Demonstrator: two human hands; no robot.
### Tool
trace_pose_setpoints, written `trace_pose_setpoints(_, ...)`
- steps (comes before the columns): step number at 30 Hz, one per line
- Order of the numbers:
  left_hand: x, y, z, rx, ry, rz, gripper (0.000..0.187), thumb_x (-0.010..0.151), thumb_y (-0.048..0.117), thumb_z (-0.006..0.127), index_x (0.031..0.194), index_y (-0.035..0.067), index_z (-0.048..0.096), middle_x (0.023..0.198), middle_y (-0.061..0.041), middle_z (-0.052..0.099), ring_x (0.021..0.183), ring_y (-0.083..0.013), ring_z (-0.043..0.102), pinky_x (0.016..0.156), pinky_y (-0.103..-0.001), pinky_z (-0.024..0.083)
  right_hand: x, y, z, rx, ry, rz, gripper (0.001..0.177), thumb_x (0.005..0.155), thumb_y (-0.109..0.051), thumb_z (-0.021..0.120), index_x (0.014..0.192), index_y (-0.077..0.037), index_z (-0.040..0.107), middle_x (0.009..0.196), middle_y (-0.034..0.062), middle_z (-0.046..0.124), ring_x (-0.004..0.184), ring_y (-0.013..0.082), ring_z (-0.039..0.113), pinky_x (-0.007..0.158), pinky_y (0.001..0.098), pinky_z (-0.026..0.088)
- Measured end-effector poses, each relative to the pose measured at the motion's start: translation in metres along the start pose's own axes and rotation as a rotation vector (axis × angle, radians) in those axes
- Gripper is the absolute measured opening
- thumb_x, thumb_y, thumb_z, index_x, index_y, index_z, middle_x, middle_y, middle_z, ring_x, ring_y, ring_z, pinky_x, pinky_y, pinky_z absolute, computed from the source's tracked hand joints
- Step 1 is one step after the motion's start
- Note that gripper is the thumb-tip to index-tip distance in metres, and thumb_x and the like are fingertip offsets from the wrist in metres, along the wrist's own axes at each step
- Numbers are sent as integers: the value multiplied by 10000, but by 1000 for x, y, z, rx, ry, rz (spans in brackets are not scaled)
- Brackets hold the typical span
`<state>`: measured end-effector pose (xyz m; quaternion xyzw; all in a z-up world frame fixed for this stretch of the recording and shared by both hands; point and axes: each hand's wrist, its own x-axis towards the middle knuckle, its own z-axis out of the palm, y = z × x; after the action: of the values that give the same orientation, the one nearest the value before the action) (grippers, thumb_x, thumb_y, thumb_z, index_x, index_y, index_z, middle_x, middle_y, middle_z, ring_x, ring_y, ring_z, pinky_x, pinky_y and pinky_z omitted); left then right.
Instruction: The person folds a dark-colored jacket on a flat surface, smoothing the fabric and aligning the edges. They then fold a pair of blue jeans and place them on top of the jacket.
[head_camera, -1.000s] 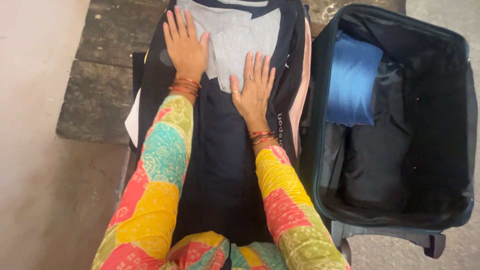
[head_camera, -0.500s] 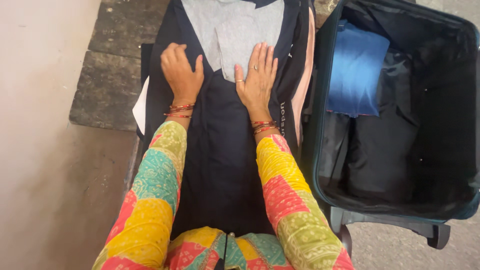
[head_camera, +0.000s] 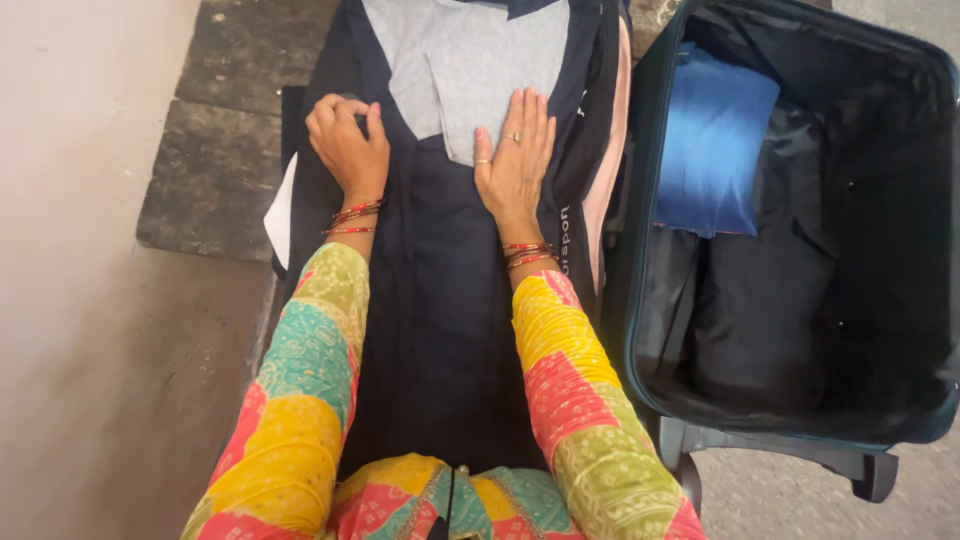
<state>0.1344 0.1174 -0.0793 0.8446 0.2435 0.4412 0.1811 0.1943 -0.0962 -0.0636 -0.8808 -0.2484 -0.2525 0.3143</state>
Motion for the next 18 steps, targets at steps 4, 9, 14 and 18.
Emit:
trace_pose_setpoints(4, 3, 21, -18, -19, -47, 51, 324, 848, 274, 811, 1064, 71, 680, 1221, -152, 586, 1177, -388, 511, 1032, -502, 373, 0, 0, 0, 32, 62, -13, 713, 1028, -316, 634, 1547, 69, 335, 1595, 261, 376, 1531, 409, 300, 1280, 530, 208)
trace_pose_setpoints(9, -21, 52, -24, -87, -257, 354, 561, 1050, 301, 639, 1472, -40, 500, 1527, -217, 480, 1460, -388, 408, 1242, -532, 237, -2, 1, 1, 59, 75, -9, 695, 1015, -311, 668, 1516, 66, 368, 1540, 246, 432, 1503, 403, 344, 1275, 532, 228)
trace_pose_setpoints(14, -30, 59, -18, -18, -474, 390, 607, 1085, 328, 500, 1559, -42, 415, 1599, -248, 412, 1506, -381, 344, 1229, -536, 225, 2, 2, 1, 50, 80, -21, 678, 1011, -292, 682, 1508, 59, 385, 1531, 239, 447, 1498, 400, 353, 1273, 532, 231)
trace_pose_setpoints(18, -31, 56, -17, -7, -489, 380, 604, 1094, 335, 492, 1568, -27, 397, 1617, -231, 401, 1529, -380, 332, 1254, -523, 225, -2, 1, 1, 64, 85, -19, 667, 1013, -289, 682, 1506, 55, 392, 1532, 236, 449, 1500, 393, 360, 1275, 524, 236)
